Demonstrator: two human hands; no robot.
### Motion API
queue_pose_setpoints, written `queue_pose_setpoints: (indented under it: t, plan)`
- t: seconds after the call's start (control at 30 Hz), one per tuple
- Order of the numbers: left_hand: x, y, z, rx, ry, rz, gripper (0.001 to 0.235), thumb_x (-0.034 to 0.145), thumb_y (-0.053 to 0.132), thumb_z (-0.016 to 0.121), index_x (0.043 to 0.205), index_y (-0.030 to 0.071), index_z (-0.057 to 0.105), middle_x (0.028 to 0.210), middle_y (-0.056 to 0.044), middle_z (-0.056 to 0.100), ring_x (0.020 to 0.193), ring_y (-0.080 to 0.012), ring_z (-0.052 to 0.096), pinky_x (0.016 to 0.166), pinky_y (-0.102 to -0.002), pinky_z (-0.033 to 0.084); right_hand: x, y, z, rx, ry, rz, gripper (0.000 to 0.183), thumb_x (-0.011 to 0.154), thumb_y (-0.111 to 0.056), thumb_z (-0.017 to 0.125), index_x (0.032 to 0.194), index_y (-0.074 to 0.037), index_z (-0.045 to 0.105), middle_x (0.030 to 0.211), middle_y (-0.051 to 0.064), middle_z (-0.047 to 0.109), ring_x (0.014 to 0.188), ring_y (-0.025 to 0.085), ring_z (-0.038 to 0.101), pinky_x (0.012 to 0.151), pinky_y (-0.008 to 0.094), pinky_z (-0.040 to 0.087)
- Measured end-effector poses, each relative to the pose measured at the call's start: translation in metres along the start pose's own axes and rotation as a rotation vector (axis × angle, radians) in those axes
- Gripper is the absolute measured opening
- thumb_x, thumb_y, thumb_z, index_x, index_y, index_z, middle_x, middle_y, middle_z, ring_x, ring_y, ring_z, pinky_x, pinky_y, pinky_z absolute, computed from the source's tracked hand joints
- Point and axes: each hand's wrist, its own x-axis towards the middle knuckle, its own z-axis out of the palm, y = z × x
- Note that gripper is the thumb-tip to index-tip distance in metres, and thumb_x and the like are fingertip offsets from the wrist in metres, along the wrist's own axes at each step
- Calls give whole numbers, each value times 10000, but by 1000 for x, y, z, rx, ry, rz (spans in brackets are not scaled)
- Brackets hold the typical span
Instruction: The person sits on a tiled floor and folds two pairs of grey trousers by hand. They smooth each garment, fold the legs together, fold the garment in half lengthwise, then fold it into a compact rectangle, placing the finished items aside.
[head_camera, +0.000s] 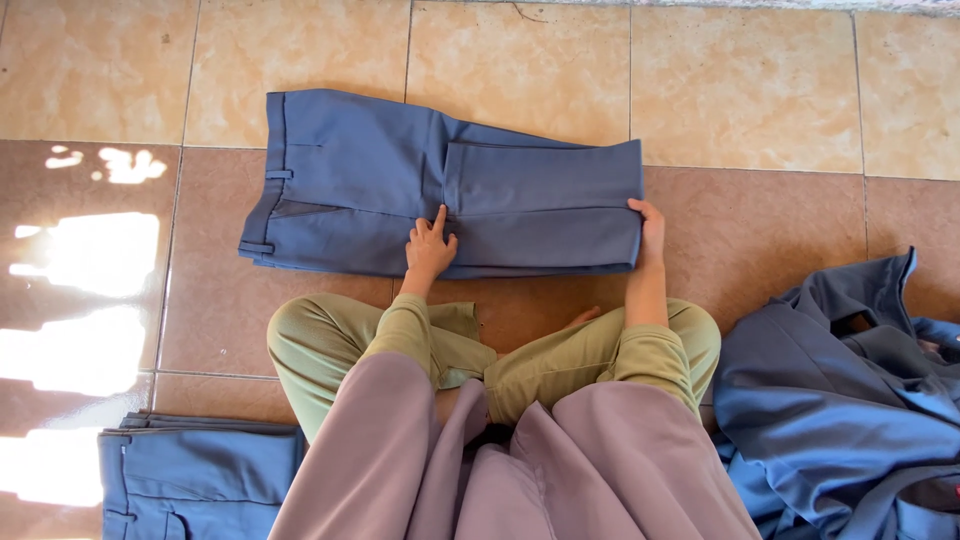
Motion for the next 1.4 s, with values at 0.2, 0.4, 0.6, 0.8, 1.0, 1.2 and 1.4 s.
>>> queue_pose_setpoints:
  t: [0.2,0.4,0.6,0.8,1.0,1.2,1.4]
  plan:
    - [0,36,27,-84,-94,37,711,959,528,565,1607,371,318,1295,-124,470,1193,-427,595,922,-555,563,66,21,-72,473,-201,-53,624,855,-166,709,1450,-75,542,1451,139,541,1293,291,551,1139,430,387]
    - [-27,110,35,-114,-218,53,721,985,540,504,1632,344,252,1344,-142,448,1211,-450,599,960,-555,552,132,51,-171,1051,-223,-205,657,826,-63,703,1460,13,546,1491,261,547,1299,401,590,1239,543,310]
    - [-53,162,44,-193,-294,115,717,1007,522,466,1649,314,224,1327,-136,416,1192,-439,599,920,-531,565,90,22,-150,780,-234,-169,614,875,-166,720,1464,-106,555,1445,192,595,1246,348,636,1142,499,422]
    - [-55,161,41,-173,-301,141,736,1026,458,505,1659,283,173,1345,-152,405,1248,-436,565,963,-532,548,28,10,-68,453,-220,-137,564,933,-290,738,1468,-250,563,1389,108,651,1182,283,690,1025,444,554]
    - [-13,136,92,-540,-339,43,821,908,663,630,1601,321,355,1418,-195,447,1298,-461,567,1071,-529,492,20,29,-7,183,-235,-252,517,969,-201,746,1453,-255,573,1302,58,692,1080,242,725,918,375,632]
    - [-63,167,-28,-1057,-247,48,606,991,662,588,1398,214,622,1263,-179,689,1197,-353,661,974,-455,548,5,46,28,159,-332,-282,564,949,-53,728,1469,-182,553,1194,131,713,976,290,754,812,410,661]
    - [-75,203,-81,-1185,-350,140,767,873,680,737,1457,215,559,1367,-187,618,1248,-323,636,926,-383,593,-16,41,42,144,-396,-374,580,969,-60,711,1505,-144,507,1173,110,695,966,219,732,783,387,662]
